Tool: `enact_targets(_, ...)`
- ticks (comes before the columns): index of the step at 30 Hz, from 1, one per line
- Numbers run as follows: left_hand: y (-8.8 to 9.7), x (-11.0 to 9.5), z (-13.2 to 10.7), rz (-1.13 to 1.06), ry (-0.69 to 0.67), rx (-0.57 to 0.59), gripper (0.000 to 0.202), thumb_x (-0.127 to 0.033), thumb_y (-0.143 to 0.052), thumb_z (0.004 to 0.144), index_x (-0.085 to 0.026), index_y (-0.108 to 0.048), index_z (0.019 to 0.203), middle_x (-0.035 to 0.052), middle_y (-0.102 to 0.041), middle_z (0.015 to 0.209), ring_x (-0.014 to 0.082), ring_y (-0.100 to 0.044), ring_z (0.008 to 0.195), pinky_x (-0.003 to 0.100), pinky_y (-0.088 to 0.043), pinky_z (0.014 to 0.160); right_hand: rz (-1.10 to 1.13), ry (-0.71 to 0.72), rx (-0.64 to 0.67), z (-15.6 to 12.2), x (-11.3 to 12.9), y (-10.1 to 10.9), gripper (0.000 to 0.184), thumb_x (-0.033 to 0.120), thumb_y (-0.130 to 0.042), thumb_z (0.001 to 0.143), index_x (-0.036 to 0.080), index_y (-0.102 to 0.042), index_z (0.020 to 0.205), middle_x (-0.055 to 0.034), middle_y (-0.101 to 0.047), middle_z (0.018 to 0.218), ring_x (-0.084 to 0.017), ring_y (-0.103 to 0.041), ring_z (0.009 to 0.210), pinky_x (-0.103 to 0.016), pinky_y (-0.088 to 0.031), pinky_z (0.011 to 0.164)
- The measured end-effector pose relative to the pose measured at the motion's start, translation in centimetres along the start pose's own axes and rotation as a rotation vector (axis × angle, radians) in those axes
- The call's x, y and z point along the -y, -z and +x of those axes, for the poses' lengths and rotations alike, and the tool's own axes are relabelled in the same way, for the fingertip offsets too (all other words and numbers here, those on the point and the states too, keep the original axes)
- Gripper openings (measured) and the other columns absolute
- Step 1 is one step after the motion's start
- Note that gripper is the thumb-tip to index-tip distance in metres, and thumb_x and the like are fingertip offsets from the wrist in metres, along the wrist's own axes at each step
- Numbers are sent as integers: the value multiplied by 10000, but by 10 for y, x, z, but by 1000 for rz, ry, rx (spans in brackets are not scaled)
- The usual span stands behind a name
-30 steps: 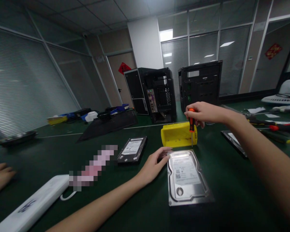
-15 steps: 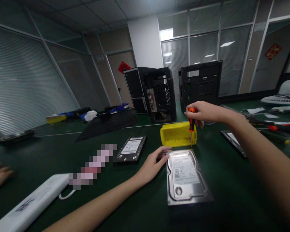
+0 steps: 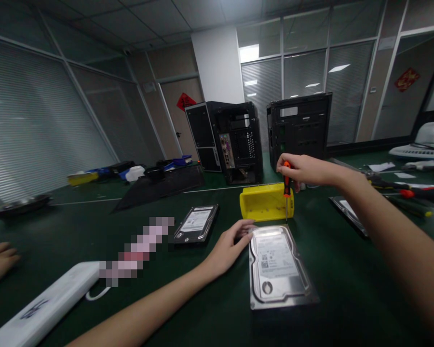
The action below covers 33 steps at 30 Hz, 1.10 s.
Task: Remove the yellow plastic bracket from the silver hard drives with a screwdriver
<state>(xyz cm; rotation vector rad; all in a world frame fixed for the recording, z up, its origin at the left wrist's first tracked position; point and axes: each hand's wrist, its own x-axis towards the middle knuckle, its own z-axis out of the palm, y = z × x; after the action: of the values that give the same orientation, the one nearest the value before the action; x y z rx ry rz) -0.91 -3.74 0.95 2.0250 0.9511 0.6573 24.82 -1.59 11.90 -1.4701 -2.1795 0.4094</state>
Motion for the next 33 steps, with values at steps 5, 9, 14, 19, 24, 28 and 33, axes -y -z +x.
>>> enact_targets(5, -1, 1, 0, -1, -13, -17, 335, -328, -412, 881, -219, -457, 1194, 46, -561, 1166, 175, -511, 1081, 341, -369, 965, 11, 29, -22, 3, 0, -4, 216, 363, -373, 872, 190, -442, 981, -43, -627, 731, -141, -600, 528, -243, -452, 498)
enact_targets(9, 0, 0, 0, 0, -7, -10, 333, -322, -420, 879, -214, -459, 1192, 47, -559, 1164, 170, -514, 1073, 331, -378, 956, 15, 61, -45, 4, 0, -5, 235, 375, -394, 867, 187, -469, 988, -22, -609, 689, -128, -578, 510, -232, -440, 489)
enact_targets(14, -1, 3, 1, -12, -22, -13, 326, -319, -430, 878, -209, -466, 1182, 47, -562, 1157, 171, -514, 1069, 337, -375, 960, 92, 85, -294, 5, -4, 3, 250, 365, -402, 864, 175, -535, 957, -14, -588, 720, -103, -549, 498, -219, -427, 483)
enact_targets(19, -1, 5, 0, -27, -26, -20, 325, -327, -432, 878, -222, -465, 1184, 38, -565, 1152, 170, -513, 1071, 336, -381, 956, 158, 133, -509, 3, -5, 11, 219, 259, -374, 863, 148, -554, 920, -2, -537, 648, -112, -535, 566, -210, -414, 510)
enact_targets(24, -1, 7, -1, -34, -24, -17, 337, -336, -437, 876, -216, -458, 1191, 47, -559, 1168, 171, -510, 1081, 334, -375, 963, 114, 193, -19, 0, 15, -1, 292, 254, -313, 879, 170, -509, 1078, 18, -541, 613, -98, -491, 468, -201, -388, 436)
enact_targets(28, -1, 8, -1, -27, -38, -18, 332, -320, -431, 879, -201, -464, 1187, 59, -564, 1160, 173, -519, 1071, 331, -377, 958, -338, 202, 234, 10, 23, -37, 262, 165, -436, 788, 193, -644, 944, -48, -659, 928, -145, -604, 807, -224, -436, 678)
enact_targets(33, -2, 9, -1, -13, -52, -35, 333, -325, -438, 874, -195, -474, 1178, 66, -568, 1155, 177, -524, 1062, 327, -379, 954, -502, 69, 213, 24, 12, -91, 313, 181, -486, 759, 172, -632, 1036, -135, -642, 1030, -277, -600, 925, -353, -450, 708)
